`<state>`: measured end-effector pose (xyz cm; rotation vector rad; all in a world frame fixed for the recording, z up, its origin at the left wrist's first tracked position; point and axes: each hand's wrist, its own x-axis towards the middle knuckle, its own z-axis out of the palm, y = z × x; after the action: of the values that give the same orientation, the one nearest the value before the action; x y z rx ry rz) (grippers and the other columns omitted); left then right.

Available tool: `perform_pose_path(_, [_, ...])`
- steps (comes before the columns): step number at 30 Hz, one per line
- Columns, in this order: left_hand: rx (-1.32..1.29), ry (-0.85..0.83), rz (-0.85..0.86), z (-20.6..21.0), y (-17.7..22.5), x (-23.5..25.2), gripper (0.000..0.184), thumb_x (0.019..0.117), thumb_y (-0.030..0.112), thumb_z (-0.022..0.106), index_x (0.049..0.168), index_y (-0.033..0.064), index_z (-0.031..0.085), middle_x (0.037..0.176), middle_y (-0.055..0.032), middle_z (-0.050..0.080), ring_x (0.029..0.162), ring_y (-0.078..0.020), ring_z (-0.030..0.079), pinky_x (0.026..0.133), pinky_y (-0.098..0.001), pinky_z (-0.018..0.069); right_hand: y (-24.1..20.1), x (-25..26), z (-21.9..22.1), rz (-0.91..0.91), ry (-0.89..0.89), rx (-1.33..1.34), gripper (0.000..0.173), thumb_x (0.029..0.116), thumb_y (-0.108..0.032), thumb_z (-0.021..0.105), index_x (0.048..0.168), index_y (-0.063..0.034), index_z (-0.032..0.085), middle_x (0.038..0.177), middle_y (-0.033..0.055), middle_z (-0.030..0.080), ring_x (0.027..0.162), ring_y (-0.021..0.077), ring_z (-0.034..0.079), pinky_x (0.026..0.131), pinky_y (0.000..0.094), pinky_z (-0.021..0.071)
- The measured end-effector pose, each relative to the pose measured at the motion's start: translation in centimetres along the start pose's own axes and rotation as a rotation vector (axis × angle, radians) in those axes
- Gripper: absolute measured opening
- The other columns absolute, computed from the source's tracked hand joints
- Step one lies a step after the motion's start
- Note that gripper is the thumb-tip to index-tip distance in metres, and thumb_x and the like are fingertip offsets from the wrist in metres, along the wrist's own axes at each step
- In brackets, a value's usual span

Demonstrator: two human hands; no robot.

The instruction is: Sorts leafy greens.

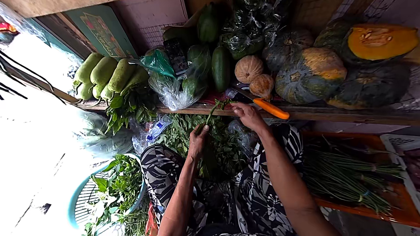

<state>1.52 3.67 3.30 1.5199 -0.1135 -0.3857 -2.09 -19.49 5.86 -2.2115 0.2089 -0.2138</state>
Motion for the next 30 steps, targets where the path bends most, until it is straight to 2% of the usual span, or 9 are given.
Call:
perform_pose_path(2, [-0.081, -0.014, -0.022, 0.4, 0.3, 0.0, 0.016, 0.1068, 0.009, 0.051, 0.116, -0.001, 0.058, 0.079, -0.0065, 0.066, 0.063, -0.0113, 0.065, 0.058, -0.0239, 0.0572, -0.9, -0.7, 1.4, 0.018, -0.13, 0.198, 0.042, 0.1046, -0.016, 0.059, 0.142, 0.0019, 0.056, 0.13, 0.0224, 0.065, 0.116, 0.0319, 0.066, 0.102, 0.047, 0.0511])
perform_pose_path(5, [-0.124, -0.061, -0.053, 1.2, 0.8, 0.1, 0.015, 0.1084, 0.011, 0.048, 0.118, 0.0015, 0.055, 0.085, -0.0083, 0.065, 0.068, -0.0155, 0.068, 0.063, -0.0303, 0.0611, -2.3, -1.0, 3.1, 0.007, -0.161, 0.426, 0.036, 0.1007, -0.015, 0.065, 0.129, 0.0065, 0.063, 0.119, 0.0202, 0.069, 0.105, 0.0202, 0.069, 0.096, 0.0353, 0.0543])
perform_pose_path(9, [-0.177, -0.085, -0.055, 1.4, 0.2, 0.3, 0.034, 0.1106, 0.022, 0.043, 0.141, 0.0062, 0.042, 0.111, -0.0096, 0.06, 0.082, -0.0164, 0.065, 0.074, -0.0364, 0.06, -2.1, -0.3, 3.8, 0.042, -0.076, 0.488, 0.019, 0.0998, -0.012, 0.066, 0.108, 0.0056, 0.067, 0.095, 0.0096, 0.069, 0.082, 0.006, 0.061, 0.081, 0.0264, 0.0519])
perform_pose_path(12, [-0.189, -0.052, -0.073, 1.6, 0.8, 0.4, 0.061, 0.1097, 0.053, 0.013, 0.148, 0.0115, 0.037, 0.129, -0.0067, 0.06, 0.101, -0.0127, 0.064, 0.084, -0.0316, 0.0534, -2.1, -0.2, 3.5, 0.076, -0.059, 0.5, 0.018, 0.1018, -0.011, 0.062, 0.107, 0.0058, 0.065, 0.092, 0.008, 0.065, 0.08, 0.0047, 0.057, 0.078, 0.0241, 0.0493])
perform_pose_path(15, [-0.112, -0.12, -0.05, 1.2, 0.8, 0.9, 0.079, 0.1065, 0.058, 0.001, 0.147, 0.0082, 0.048, 0.145, -0.01, 0.054, 0.123, -0.0198, 0.057, 0.098, -0.0403, 0.0478, -2.2, -0.3, 3.5, 0.1, -0.087, 0.483, 0.02, 0.1051, -0.014, 0.057, 0.107, 0.0053, 0.064, 0.09, 0.0078, 0.062, 0.077, 0.0071, 0.054, 0.073, 0.026, 0.0471])
perform_pose_path(17, [0.045, -0.153, -0.011, 1.1, 0.7, 1.2, 0.058, 0.1124, 0.044, 0.021, 0.141, 0.0073, 0.057, 0.138, -0.0088, 0.061, 0.116, -0.0173, 0.061, 0.095, -0.0381, 0.0509, -2.3, -0.3, 3.7, 0.111, -0.106, 0.479, 0.021, 0.1069, -0.014, 0.054, 0.109, 0.0051, 0.062, 0.091, 0.0081, 0.06, 0.078, 0.0079, 0.054, 0.073, 0.0261, 0.0466])
perform_pose_path(20, [0.266, -0.159, 0.075, 1.5, 1.0, 1.4, 0.029, 0.1053, 0.028, 0.058, 0.127, 0.0095, 0.064, 0.11, -0.0055, 0.068, 0.089, -0.0104, 0.062, 0.079, -0.0319, 0.0522, -2.5, -0.5, 4.2, 0.113, -0.11, 0.456, 0.023, 0.1087, -0.013, 0.049, 0.117, 0.0059, 0.06, 0.102, 0.0126, 0.063, 0.089, 0.0116, 0.057, 0.084, 0.0296, 0.0473])
perform_pose_path(25, [0.375, -0.201, 0.099, 1.3, 0.5, 1.9, 0.028, 0.1057, 0.034, 0.057, 0.122, 0.0125, 0.064, 0.095, -0.004, 0.066, 0.074, -0.0089, 0.057, 0.069, -0.0298, 0.0494, -2.4, -0.3, 4.1, 0.078, -0.14, 0.295, 0.031, 0.111, -0.015, 0.043, 0.115, 0.009, 0.062, 0.104, 0.0212, 0.063, 0.096, 0.0242, 0.059, 0.09, 0.0422, 0.0455])
perform_pose_path(30, [0.661, -0.168, 0.307, 0.9, -0.1, 1.9, 0.033, 0.1088, 0.03, 0.05, 0.129, 0.0075, 0.063, 0.103, -0.0186, 0.069, 0.086, -0.0322, 0.066, 0.077, -0.0533, 0.0523, -3.3, -0.7, 4.2, 0.324, -0.204, 0.734, 0.025, 0.1095, -0.012, 0.044, 0.097, -0.0019, 0.062, 0.075, -0.0013, 0.054, 0.055, 0.0028, 0.049, 0.052, 0.017, 0.0447])
